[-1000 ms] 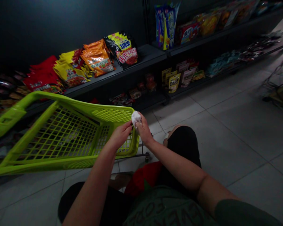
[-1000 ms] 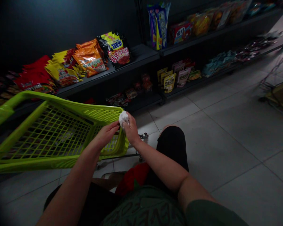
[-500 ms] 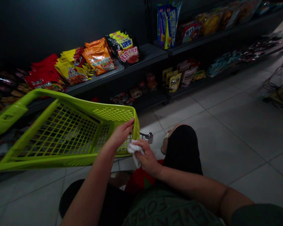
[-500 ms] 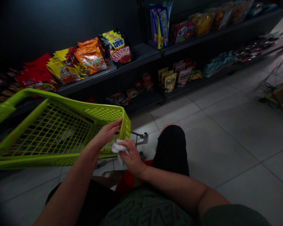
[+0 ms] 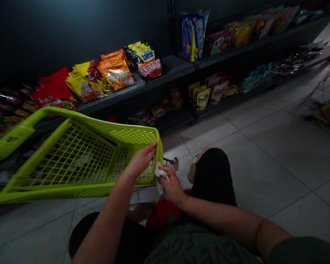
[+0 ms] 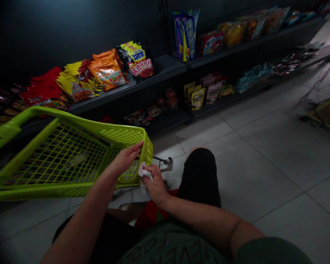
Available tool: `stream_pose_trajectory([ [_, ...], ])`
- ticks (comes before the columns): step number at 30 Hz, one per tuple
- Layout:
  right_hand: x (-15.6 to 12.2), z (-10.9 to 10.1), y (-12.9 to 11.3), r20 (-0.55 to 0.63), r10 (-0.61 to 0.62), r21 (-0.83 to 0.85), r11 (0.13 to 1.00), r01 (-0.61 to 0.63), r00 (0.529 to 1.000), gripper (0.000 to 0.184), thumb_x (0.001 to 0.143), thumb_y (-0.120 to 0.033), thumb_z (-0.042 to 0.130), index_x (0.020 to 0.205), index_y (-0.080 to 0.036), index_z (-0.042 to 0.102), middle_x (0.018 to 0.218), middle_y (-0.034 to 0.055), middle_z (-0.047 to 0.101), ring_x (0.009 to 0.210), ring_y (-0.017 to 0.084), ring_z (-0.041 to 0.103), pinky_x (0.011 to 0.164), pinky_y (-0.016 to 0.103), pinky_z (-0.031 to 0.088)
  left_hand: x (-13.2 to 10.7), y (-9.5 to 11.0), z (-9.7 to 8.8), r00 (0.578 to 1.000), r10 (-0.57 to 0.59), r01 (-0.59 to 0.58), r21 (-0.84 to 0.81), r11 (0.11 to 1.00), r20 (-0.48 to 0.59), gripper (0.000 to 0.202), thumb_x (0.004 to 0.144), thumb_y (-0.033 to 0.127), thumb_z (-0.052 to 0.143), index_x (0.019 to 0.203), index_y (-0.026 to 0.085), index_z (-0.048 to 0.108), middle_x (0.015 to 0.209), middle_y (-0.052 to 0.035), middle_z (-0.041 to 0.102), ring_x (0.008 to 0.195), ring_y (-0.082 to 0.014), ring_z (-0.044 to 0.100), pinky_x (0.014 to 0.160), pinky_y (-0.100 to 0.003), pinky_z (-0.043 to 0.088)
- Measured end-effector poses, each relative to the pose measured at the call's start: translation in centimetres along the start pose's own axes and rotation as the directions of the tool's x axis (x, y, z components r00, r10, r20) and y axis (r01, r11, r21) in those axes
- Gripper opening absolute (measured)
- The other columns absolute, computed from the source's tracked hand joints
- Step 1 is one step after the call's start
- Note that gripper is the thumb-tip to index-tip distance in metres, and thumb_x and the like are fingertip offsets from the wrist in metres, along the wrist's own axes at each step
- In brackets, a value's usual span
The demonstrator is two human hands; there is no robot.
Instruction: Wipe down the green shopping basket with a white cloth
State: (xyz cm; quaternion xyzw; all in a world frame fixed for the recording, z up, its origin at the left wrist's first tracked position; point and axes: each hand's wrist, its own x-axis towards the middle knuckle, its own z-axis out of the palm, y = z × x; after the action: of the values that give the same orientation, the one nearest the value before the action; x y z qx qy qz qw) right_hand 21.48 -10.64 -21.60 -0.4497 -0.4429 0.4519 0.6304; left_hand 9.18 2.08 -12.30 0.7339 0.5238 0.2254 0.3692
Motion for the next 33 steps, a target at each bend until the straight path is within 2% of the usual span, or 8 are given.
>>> stream_pose_trajectory([
  [6, 12.6, 0.4, -0.8, -0.226, 0.057, -0.01, 0.998, -0.061, 0.972, 0.031, 0.081, -0.025, 0.063, 0.111, -0.025, 0.07, 0.116, 0.0049, 0.063, 0.11, 0.02, 0.058, 0.106, 0.039, 0.044, 0.6, 0.4, 0.1, 1.0, 0.001, -0.001, 0.028, 1.0, -0.005, 0.057, 0.087, 0.039, 0.053, 0.139, 0.018, 0.062, 0.143, -0.0057, 0.062, 0.133, -0.0253, 0.058, 0.119, -0.04, 0.037],
  [8, 14.5, 0.6, -0.9, -0.257, 0.065, -0.015, 0.997, -0.071, 0.964, 0.033, 0.082, -0.024, 0.061, 0.113, -0.022, 0.07, 0.118, 0.0061, 0.063, 0.111, 0.02, 0.057, 0.106, 0.039, 0.044, 0.8, 0.7, 0.1, 1.0, 0.008, -0.008, 0.034, 0.999, 0.002, 0.057, 0.088, 0.039, 0.052, 0.14, 0.018, 0.062, 0.142, -0.0052, 0.063, 0.132, -0.025, 0.06, 0.117, -0.039, 0.04],
  [10, 12.7, 0.7, -0.7, -0.251, 0.041, -0.028, 0.998, -0.049, 0.967, 0.033, 0.083, -0.024, 0.059, 0.115, -0.021, 0.069, 0.119, 0.0071, 0.063, 0.114, 0.021, 0.056, 0.109, 0.04, 0.042, 0.7, 0.9, 0.1, 1.0, 0.021, -0.021, 0.067, 0.998, 0.001, 0.057, 0.09, 0.041, 0.05, 0.14, 0.016, 0.061, 0.142, -0.0067, 0.063, 0.132, -0.0255, 0.059, 0.117, -0.039, 0.04],
  [16, 1.5, 0.2, 1.2, -0.059, 0.062, 0.011, 0.998, -0.061, 0.996, 0.028, 0.088, -0.03, 0.064, 0.116, -0.027, 0.068, 0.12, 0.0061, 0.063, 0.116, 0.023, 0.057, 0.108, 0.04, 0.043, 0.0, 1.1, 0.0, 1.0, 0.023, -0.019, 0.191, 0.981, -0.019, 0.059, 0.094, 0.05, 0.047, 0.142, 0.017, 0.06, 0.144, -0.0072, 0.061, 0.134, -0.0251, 0.057, 0.115, -0.036, 0.041],
  [18, 2.8, 0.1, 1.8, -0.077, 0.113, 0.034, 0.993, -0.11, 0.991, 0.03, 0.087, -0.031, 0.063, 0.116, -0.026, 0.068, 0.119, 0.0056, 0.063, 0.114, 0.022, 0.058, 0.106, 0.038, 0.044, -0.1, 0.9, 0.0, 1.0, 0.025, -0.026, 0.207, 0.978, 0.006, 0.062, 0.093, 0.051, 0.049, 0.146, 0.017, 0.055, 0.145, -0.0083, 0.06, 0.132, -0.0262, 0.059, 0.114, -0.038, 0.042],
  [23, 13.3, 0.8, 3.0, -0.282, 0.142, 0.034, 0.99, -0.139, 0.949, 0.039, 0.081, -0.027, 0.061, 0.119, -0.02, 0.063, 0.121, 0.0066, 0.063, 0.112, 0.021, 0.056, 0.104, 0.035, 0.043, 0.4, 0.4, 0.2, 0.999, 0.02, -0.026, 0.21, 0.977, 0.029, 0.067, 0.092, 0.051, 0.052, 0.15, 0.017, 0.05, 0.144, -0.0101, 0.061, 0.128, -0.0284, 0.062, 0.111, -0.04, 0.045],
  [25, 14.7, 1.0, 3.4, -0.338, 0.179, 0.067, 0.984, -0.166, 0.924, 0.039, 0.08, -0.028, 0.06, 0.119, -0.02, 0.06, 0.119, 0.0063, 0.064, 0.111, 0.021, 0.056, 0.102, 0.035, 0.045, 0.6, 0.4, 0.3, 0.999, 0.025, -0.029, 0.191, 0.981, 0.025, 0.067, 0.091, 0.051, 0.053, 0.149, 0.017, 0.051, 0.145, -0.0103, 0.061, 0.129, -0.0285, 0.062, 0.111, -0.039, 0.044],
  [33, 2.5, 0.4, 3.8, -0.152, 0.261, 0.123, 0.962, -0.244, 0.953, 0.032, 0.08, -0.033, 0.065, 0.111, -0.023, 0.066, 0.109, 0.0042, 0.067, 0.102, 0.022, 0.061, 0.092, 0.033, 0.048, 0.2, -0.3, 0.0, 0.999, 0.021, -0.023, 0.057, 0.998, 0.023, 0.066, 0.086, 0.052, 0.061, 0.144, 0.02, 0.057, 0.145, -0.0086, 0.061, 0.131, -0.0284, 0.06, 0.112, -0.041, 0.044],
])
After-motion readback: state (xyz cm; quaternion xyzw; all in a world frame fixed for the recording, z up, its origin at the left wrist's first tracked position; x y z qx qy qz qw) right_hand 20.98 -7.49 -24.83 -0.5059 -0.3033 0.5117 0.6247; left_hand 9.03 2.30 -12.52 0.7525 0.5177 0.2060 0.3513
